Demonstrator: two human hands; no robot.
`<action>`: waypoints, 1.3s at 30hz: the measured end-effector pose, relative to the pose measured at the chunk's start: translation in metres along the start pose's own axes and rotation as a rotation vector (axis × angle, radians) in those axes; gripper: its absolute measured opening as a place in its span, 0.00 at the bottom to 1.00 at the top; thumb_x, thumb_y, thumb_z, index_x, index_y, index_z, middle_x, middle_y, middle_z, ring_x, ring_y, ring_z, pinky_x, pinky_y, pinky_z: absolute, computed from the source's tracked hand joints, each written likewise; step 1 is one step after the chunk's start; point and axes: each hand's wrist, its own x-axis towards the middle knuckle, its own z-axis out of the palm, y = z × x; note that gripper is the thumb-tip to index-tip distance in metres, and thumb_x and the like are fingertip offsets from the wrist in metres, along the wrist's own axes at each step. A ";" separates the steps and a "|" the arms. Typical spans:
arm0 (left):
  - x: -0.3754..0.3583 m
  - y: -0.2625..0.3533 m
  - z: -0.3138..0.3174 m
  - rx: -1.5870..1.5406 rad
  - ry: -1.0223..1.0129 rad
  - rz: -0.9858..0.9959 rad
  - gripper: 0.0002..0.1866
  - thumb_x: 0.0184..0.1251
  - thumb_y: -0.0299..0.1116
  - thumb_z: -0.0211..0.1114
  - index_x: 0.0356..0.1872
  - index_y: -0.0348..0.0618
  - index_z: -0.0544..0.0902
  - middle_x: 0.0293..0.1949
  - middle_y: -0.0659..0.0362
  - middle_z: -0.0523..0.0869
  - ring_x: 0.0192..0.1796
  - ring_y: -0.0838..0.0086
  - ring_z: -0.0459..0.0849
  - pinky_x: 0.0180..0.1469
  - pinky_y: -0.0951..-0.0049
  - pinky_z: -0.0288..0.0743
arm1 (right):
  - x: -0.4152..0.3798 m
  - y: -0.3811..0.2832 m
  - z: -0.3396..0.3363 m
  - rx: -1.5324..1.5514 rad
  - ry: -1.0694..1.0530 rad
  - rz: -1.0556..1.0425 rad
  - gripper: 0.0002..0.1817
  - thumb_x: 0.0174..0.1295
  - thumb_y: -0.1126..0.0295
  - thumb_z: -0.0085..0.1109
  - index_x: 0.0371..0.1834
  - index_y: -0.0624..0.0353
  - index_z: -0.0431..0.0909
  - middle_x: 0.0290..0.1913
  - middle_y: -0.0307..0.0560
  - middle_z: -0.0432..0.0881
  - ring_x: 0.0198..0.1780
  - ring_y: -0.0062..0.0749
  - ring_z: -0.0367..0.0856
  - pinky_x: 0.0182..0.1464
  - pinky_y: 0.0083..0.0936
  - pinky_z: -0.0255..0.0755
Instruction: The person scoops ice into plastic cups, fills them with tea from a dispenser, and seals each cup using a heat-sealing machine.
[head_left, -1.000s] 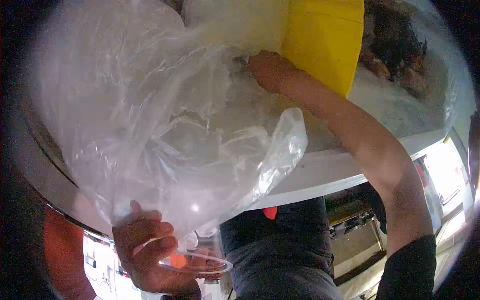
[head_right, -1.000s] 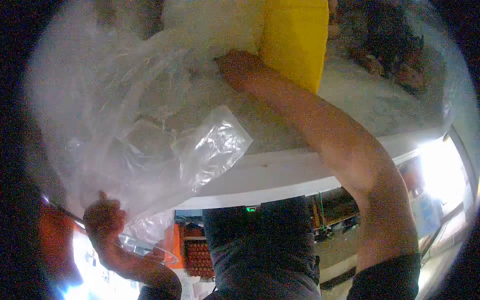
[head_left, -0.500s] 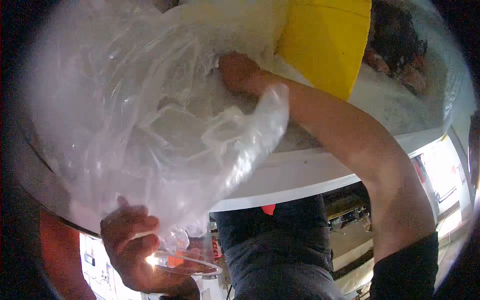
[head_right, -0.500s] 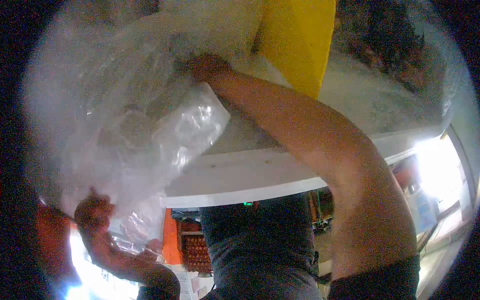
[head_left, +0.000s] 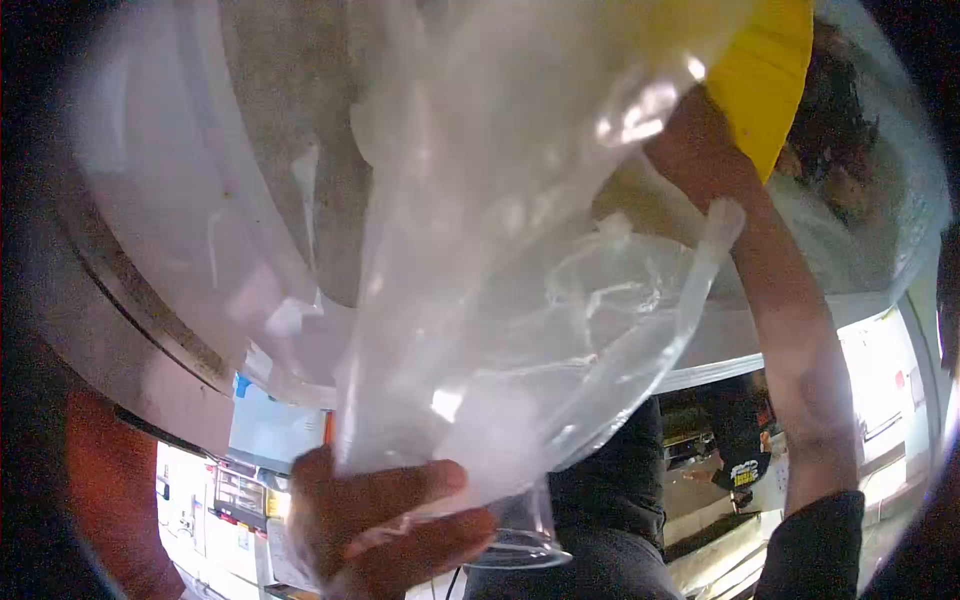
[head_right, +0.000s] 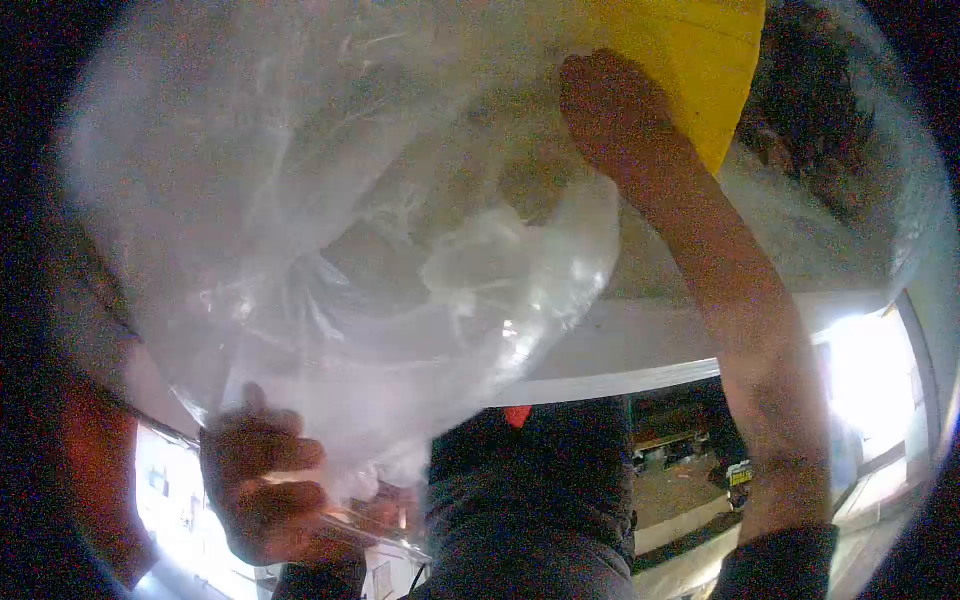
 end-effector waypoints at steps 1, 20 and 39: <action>0.005 0.023 0.025 -0.014 -0.015 0.000 0.13 0.46 0.45 0.74 0.26 0.53 0.79 0.33 0.58 0.87 0.35 0.60 0.85 0.55 0.46 0.78 | -0.006 0.021 -0.002 0.056 -0.005 0.009 0.13 0.66 0.70 0.51 0.46 0.66 0.80 0.45 0.63 0.84 0.53 0.55 0.83 0.56 0.47 0.79; 0.013 -0.006 0.007 -0.108 -0.185 0.195 0.26 0.38 0.40 0.85 0.43 0.55 0.85 0.43 0.57 0.84 0.44 0.60 0.81 0.45 0.61 0.78 | 0.069 -0.009 0.039 -0.402 -0.527 -0.416 0.18 0.75 0.64 0.44 0.51 0.59 0.84 0.48 0.62 0.85 0.49 0.60 0.84 0.56 0.51 0.77; -0.056 -0.103 -0.010 0.074 -0.014 0.113 0.23 0.55 0.45 0.69 0.47 0.37 0.86 0.53 0.47 0.85 0.56 0.58 0.81 0.60 0.58 0.73 | -0.018 -0.063 -0.033 0.792 -0.449 -0.346 0.22 0.75 0.53 0.56 0.45 0.65 0.84 0.29 0.36 0.78 0.34 0.19 0.74 0.38 0.22 0.70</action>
